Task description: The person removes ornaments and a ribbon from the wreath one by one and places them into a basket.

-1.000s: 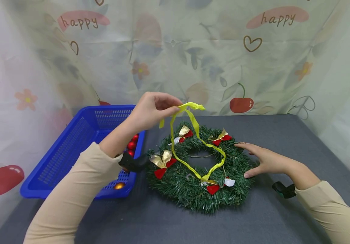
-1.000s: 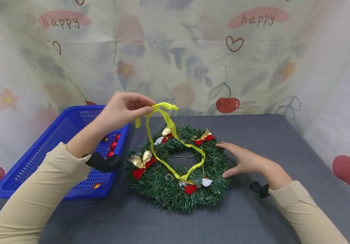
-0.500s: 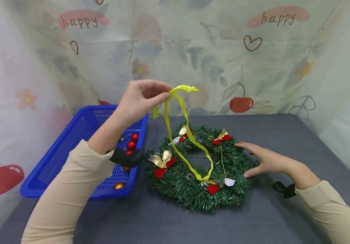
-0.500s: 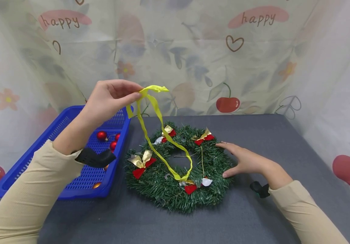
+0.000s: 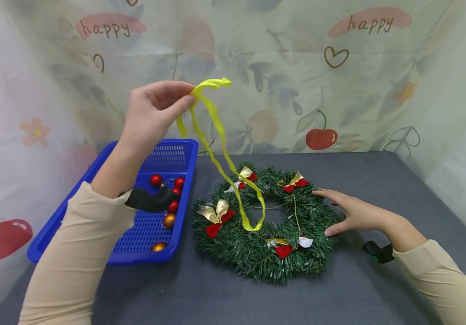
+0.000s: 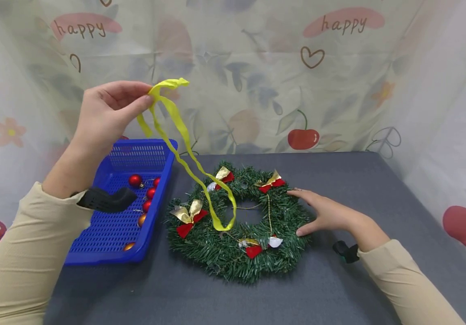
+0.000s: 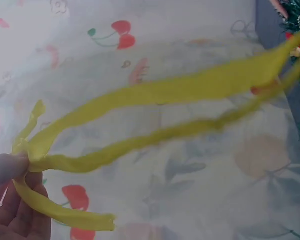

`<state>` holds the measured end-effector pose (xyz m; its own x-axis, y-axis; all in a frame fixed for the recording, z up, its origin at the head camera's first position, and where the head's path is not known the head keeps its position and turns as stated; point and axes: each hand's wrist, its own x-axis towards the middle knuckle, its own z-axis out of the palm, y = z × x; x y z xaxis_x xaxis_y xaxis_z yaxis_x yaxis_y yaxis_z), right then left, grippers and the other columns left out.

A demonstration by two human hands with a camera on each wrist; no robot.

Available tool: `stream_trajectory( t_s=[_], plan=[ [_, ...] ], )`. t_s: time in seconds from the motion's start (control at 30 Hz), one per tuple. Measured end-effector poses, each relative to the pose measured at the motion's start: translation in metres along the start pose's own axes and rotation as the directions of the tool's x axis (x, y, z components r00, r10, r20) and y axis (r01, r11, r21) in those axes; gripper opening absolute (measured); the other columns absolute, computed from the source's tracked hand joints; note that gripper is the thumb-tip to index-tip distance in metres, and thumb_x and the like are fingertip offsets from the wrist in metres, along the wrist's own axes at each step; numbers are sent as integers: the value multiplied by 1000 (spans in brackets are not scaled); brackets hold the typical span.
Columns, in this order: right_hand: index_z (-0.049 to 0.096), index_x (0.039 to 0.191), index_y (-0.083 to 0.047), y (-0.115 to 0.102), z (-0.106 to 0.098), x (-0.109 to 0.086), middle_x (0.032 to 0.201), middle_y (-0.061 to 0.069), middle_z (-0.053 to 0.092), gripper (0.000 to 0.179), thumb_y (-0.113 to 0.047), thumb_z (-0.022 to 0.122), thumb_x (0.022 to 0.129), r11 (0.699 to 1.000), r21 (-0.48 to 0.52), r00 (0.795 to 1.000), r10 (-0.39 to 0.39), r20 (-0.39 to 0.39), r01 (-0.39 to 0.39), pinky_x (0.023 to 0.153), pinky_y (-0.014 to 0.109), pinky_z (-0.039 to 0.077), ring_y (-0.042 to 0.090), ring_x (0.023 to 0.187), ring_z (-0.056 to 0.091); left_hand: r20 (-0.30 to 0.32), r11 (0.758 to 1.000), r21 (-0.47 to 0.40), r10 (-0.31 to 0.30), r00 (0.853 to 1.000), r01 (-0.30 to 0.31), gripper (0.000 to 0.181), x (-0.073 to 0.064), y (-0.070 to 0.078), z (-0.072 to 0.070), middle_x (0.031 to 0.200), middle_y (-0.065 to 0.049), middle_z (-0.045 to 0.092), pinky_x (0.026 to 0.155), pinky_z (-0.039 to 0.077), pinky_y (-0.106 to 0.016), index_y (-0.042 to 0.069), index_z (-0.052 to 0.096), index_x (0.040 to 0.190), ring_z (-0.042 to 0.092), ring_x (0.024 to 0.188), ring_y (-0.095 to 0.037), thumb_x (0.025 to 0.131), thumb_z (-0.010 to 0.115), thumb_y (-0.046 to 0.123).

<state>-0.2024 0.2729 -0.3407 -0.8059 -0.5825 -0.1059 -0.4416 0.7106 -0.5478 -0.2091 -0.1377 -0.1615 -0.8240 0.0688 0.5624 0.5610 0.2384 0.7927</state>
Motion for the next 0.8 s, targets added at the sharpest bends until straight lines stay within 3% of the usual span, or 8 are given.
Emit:
stream_trajectory(
  t_s=[0.17, 0.3, 0.47, 0.67, 0.73, 0.8],
  plan=[
    [25, 147, -8, -1, -2, 0, 151, 26, 20, 96, -44, 75, 73, 1000, -7, 1000, 5, 6, -5, 98, 63, 35, 50, 129, 35, -153, 985, -166, 17, 988, -43, 16, 4, 3, -16, 81, 6, 71, 73, 51, -13, 2, 72, 96, 66, 77, -7, 81, 70, 4],
    [25, 147, -8, -1, -2, 0, 151, 26, 19, 96, -43, 75, 74, 1000, -4, 1000, 1, 5, -1, 99, 63, 35, 50, 130, 35, -284, 958, -274, 6, 959, -87, 13, 7, 3, -29, 81, 1, 71, 73, 51, -14, 2, 72, 91, 65, 76, -11, 78, 72, 1],
    [25, 147, -7, 0, -1, 0, 151, 26, 20, 96, -43, 75, 74, 1000, 2, 1000, -4, 5, 4, 99, 62, 36, 49, 130, 35, -458, 917, -357, -5, 889, -179, 11, 9, 2, -44, 78, -4, 70, 72, 51, -17, -1, 72, 85, 63, 72, -13, 74, 74, -2],
    [25, 146, -8, 0, 0, 0, 150, 27, 20, 95, -42, 75, 74, 1000, 0, 1000, -11, 5, 11, 98, 63, 36, 50, 128, 36, -612, 919, -333, -40, 790, -212, 13, 10, -7, -64, 78, -6, 69, 73, 49, -20, -2, 72, 84, 62, 71, -15, 72, 77, -1],
    [25, 147, -8, 0, 1, 0, 150, 27, 20, 95, -43, 75, 74, 1000, 2, 1000, -11, 4, 11, 98, 63, 36, 50, 128, 36, -635, 925, -328, -65, 769, -192, 12, 10, -13, -70, 77, -4, 70, 73, 49, -20, -1, 73, 83, 62, 70, -14, 72, 76, -1],
    [25, 147, -8, 0, 1, 0, 151, 26, 20, 95, -43, 75, 74, 1000, 6, 1000, -4, 2, 4, 99, 63, 35, 49, 129, 36, -639, 941, -304, -84, 765, -150, 9, 9, -23, -76, 74, -1, 70, 71, 48, -18, 1, 73, 82, 62, 69, -12, 73, 75, -1]
  ],
)
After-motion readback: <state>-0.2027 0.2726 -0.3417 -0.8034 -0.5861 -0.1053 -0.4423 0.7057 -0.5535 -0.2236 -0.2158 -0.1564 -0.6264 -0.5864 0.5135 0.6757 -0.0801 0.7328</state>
